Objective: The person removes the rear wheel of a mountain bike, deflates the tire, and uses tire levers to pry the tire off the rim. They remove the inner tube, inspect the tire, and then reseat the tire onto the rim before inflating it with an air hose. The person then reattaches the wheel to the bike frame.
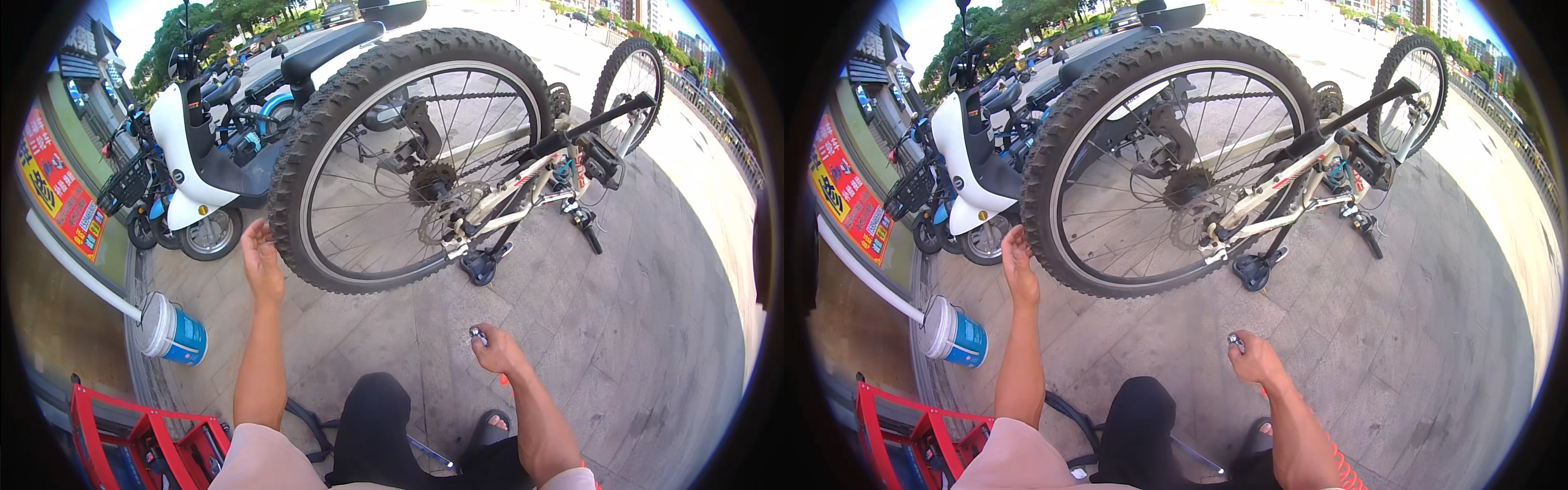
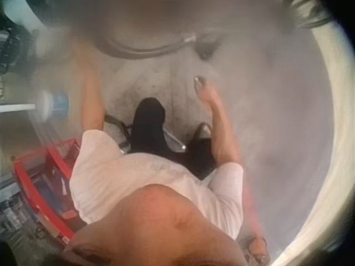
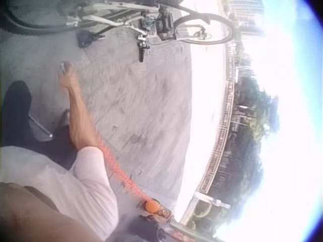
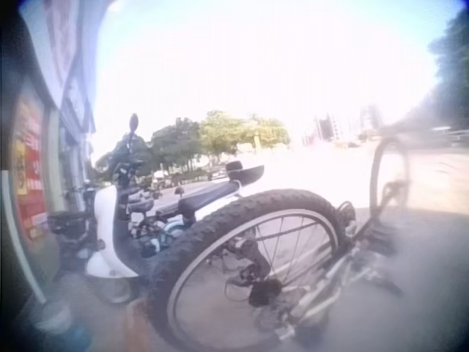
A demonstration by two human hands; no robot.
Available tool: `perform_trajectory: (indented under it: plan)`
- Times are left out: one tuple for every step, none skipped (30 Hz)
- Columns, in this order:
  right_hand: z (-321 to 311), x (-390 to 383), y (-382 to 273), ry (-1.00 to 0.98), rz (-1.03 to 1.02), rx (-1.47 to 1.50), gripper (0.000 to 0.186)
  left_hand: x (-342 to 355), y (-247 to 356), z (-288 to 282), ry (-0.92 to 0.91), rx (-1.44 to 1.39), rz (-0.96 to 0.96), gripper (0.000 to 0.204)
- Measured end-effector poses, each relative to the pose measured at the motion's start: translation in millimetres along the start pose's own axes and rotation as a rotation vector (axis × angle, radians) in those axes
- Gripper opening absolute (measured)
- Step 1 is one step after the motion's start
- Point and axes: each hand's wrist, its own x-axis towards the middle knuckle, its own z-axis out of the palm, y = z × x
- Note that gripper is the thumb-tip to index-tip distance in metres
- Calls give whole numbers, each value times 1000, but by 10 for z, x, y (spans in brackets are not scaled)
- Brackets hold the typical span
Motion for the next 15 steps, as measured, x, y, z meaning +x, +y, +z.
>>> perform_trajectory:
  plan:
    - [17, 12, -15, 15, -11, 21, 31, -152, -203, -33, -12, -14, -37, 84]
    - [24, 23, -45, 27, -25, 37, 31, -204, -278, -8, -31, -21, -46, 82]
    - [28, 44, -70, 37, -41, 54, 31, -249, -335, -2, -49, -26, -56, 81]
    - [10, 66, -45, 70, -41, 53, 31, -327, -369, 29, -64, -34, -75, 80]
    - [46, 95, 3, 89, -37, 48, 31, -309, -321, 108, 9, 129, -68, 75]
    - [73, 124, 22, 107, -36, 44, 31, -273, -257, 215, 110, 212, -39, 70]
    - [35, 130, -30, 98, -6, 37, 31, -189, -206, 244, 90, 213, 19, 66]
    - [48, 136, -36, 105, -2, 35, 30, -70, -57, 284, 86, 237, 79, 64]
    - [23, 168, -16, 126, 1, 24, 30, 75, 78, 375, 86, 244, 144, 62]
    - [60, 180, -25, 129, 1, 27, 30, 253, 189, 331, 11, 220, 85, 61]
    - [86, 184, -4, 126, -5, 26, 30, 384, 276, 302, -69, 186, 12, 60]
    - [110, 225, 3, 123, -15, 31, 30, 487, 486, 331, -107, -64, -37, 64]
    - [133, 270, 6, 117, -31, 39, 30, 552, 606, 378, -133, -198, 136, 69]
    - [139, 283, 11, 113, -31, 25, 30, 500, 674, 350, -152, -153, 162, 75]
    - [129, 282, 23, 111, -28, 9, 30, 424, 504, 316, -132, -100, 136, 79]
